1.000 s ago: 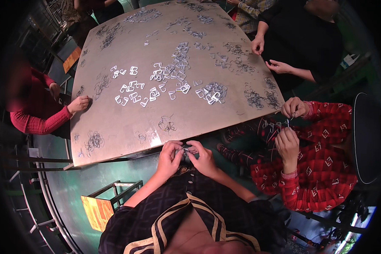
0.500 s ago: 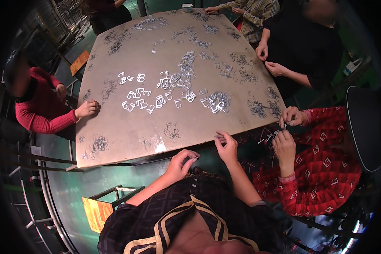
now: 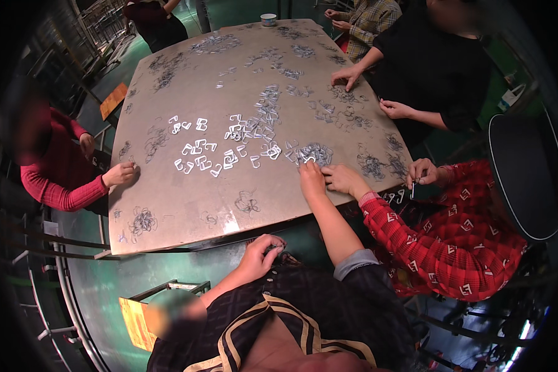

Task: The person sits at a large table with several others, picking up small metal clips and linking them together by hand. They occasionally hang the assembled chains on a nearby metal frame before returning to the table to continue linking more clips.

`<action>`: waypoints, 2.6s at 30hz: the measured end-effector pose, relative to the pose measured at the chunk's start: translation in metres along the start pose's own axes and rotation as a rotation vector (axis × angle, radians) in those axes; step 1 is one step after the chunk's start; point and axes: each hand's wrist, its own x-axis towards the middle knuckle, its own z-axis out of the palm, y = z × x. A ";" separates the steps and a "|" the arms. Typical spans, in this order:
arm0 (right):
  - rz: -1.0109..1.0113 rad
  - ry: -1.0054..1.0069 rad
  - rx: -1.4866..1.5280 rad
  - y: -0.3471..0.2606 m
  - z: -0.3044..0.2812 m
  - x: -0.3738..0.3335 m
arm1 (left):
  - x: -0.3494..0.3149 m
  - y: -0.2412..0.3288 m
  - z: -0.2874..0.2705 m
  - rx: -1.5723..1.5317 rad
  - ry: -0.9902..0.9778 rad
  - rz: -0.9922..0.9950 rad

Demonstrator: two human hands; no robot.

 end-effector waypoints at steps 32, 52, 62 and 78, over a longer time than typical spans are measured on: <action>0.459 -0.145 1.228 -0.101 -0.125 -0.075 | 0.040 -0.016 0.000 0.121 0.225 -0.059; 0.280 -0.248 1.195 -0.102 -0.124 -0.095 | 0.014 -0.056 0.007 -0.204 0.171 -0.320; 0.388 -0.103 1.142 -0.094 -0.123 -0.108 | 0.037 -0.052 0.010 -0.118 0.052 -0.160; 0.503 0.258 0.955 -0.075 -0.119 -0.147 | 0.081 -0.069 0.031 -0.196 -0.430 -0.083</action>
